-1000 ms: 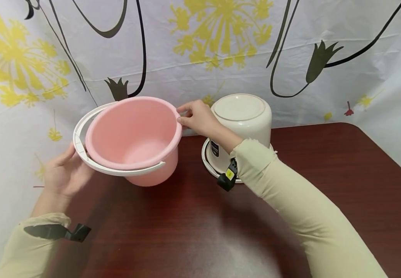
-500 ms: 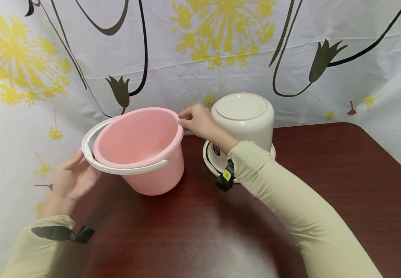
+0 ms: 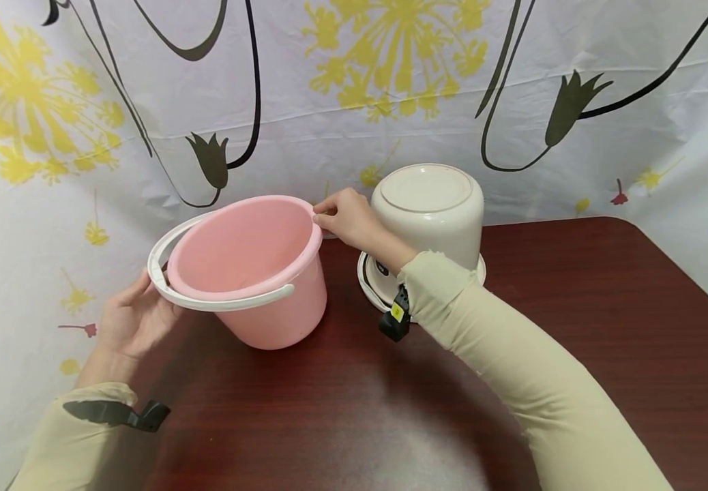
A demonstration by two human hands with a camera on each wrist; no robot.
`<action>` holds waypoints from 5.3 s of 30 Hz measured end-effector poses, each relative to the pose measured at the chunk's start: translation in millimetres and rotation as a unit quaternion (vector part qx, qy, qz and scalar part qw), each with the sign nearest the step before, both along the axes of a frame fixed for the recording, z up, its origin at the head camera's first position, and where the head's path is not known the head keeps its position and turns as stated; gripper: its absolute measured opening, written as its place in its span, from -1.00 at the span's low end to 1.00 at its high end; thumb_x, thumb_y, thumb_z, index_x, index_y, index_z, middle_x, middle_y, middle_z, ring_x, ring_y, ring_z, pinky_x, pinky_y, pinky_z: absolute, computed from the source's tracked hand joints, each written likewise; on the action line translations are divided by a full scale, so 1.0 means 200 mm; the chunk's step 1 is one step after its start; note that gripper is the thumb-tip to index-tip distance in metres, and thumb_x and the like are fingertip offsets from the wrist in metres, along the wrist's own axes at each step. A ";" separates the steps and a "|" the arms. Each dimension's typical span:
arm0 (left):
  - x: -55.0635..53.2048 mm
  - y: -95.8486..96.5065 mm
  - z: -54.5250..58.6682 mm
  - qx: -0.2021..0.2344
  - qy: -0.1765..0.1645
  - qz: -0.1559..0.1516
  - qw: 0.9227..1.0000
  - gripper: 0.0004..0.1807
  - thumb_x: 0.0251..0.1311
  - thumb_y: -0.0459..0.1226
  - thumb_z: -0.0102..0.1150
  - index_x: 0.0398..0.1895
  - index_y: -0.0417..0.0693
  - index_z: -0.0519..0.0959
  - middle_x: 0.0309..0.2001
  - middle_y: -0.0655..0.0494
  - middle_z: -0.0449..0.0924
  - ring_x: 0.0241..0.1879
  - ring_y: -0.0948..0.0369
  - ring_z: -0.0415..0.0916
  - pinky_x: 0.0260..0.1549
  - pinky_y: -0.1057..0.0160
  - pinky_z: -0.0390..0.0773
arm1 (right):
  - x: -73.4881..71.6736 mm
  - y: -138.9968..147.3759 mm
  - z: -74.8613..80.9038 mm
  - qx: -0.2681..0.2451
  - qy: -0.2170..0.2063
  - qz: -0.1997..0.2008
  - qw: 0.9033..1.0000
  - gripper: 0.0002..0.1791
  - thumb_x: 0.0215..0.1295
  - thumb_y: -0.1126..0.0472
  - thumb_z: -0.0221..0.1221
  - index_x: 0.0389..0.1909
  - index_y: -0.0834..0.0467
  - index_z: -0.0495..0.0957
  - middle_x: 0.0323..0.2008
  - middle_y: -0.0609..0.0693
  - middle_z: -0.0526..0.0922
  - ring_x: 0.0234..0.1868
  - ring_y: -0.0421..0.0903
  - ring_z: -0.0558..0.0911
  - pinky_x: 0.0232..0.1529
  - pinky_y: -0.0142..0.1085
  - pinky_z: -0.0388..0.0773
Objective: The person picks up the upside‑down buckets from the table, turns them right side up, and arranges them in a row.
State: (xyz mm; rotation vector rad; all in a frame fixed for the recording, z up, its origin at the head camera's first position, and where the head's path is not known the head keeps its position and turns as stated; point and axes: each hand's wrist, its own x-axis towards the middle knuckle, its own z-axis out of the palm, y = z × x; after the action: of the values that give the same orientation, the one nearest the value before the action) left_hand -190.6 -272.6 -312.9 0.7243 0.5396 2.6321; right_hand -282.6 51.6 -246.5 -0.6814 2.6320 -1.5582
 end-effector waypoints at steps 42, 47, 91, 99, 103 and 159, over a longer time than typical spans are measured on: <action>-0.01 -0.08 -0.20 -0.260 -0.045 0.041 0.964 -0.45 0.38 -0.46 -0.63 -0.07 -0.24 0.53 -0.09 -0.01 0.50 -0.05 0.16 0.46 -0.01 0.29 0.43 | 0.00 0.01 0.04 0.081 0.035 -0.003 0.996 -0.74 0.19 0.32 0.18 -0.12 0.36 0.59 -0.18 0.21 0.62 -0.22 -0.06 0.64 -0.25 -0.42 0.54; -0.01 -0.07 -0.20 -0.267 -0.057 0.049 0.961 -0.46 0.37 -0.45 -0.64 -0.09 -0.24 0.52 -0.10 -0.02 0.49 -0.06 0.15 0.47 -0.02 0.28 0.43 | 0.00 0.01 0.04 0.078 0.033 -0.004 0.996 -0.74 0.19 0.32 0.18 -0.11 0.35 0.59 -0.18 0.20 0.63 -0.23 -0.08 0.64 -0.25 -0.42 0.54; 0.30 0.63 -0.06 -0.556 0.054 0.047 0.828 -0.57 0.33 -0.24 -0.08 0.07 -0.48 0.28 -0.24 -0.06 0.47 -0.22 0.09 0.51 -0.22 0.21 0.52 | 0.37 0.66 -0.02 0.174 0.077 0.042 0.981 -0.72 0.24 0.18 0.16 -0.11 0.26 0.60 -0.36 0.03 0.66 -0.37 -0.17 0.62 -0.34 -0.33 0.49; 0.16 0.93 -0.03 -0.561 0.113 0.037 0.819 -0.65 0.32 -0.25 -0.06 0.04 -0.35 0.36 -0.17 -0.25 0.47 -0.14 -0.05 0.49 -0.10 -0.04 0.46 | 0.38 0.81 -0.10 0.225 0.082 0.020 0.971 -0.71 0.24 0.10 0.17 -0.10 0.18 0.61 -0.25 -0.06 0.66 -0.30 -0.18 0.57 -0.31 -0.27 0.48; 0.07 1.04 -0.04 -0.557 0.118 0.027 0.822 -0.64 0.31 -0.27 -0.07 0.06 -0.37 0.34 -0.14 -0.28 0.46 -0.11 -0.07 0.48 -0.07 -0.07 0.44 | 0.36 0.90 -0.15 0.237 0.069 0.019 0.969 -0.69 0.24 0.12 0.16 -0.07 0.20 0.59 -0.17 0.01 0.64 -0.24 -0.14 0.56 -0.28 -0.25 0.48; -0.31 1.35 -0.31 -0.758 0.437 0.191 0.445 -0.82 -0.05 -0.37 0.33 -0.31 -0.12 0.62 -0.27 0.09 0.54 -0.13 0.19 0.44 -0.07 0.40 0.36 | -0.02 1.17 -0.54 0.330 0.029 0.002 0.943 -0.87 -0.06 0.43 0.28 -0.43 0.21 0.66 -0.44 -0.02 0.65 -0.39 -0.10 0.59 -0.37 -0.21 0.53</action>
State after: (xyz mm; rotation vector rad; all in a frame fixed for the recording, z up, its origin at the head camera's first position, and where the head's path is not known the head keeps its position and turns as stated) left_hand -252.3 -2.7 -375.6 1.0895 2.8574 0.5984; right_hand -286.9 285.7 -354.6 -0.6700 2.9090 -0.5641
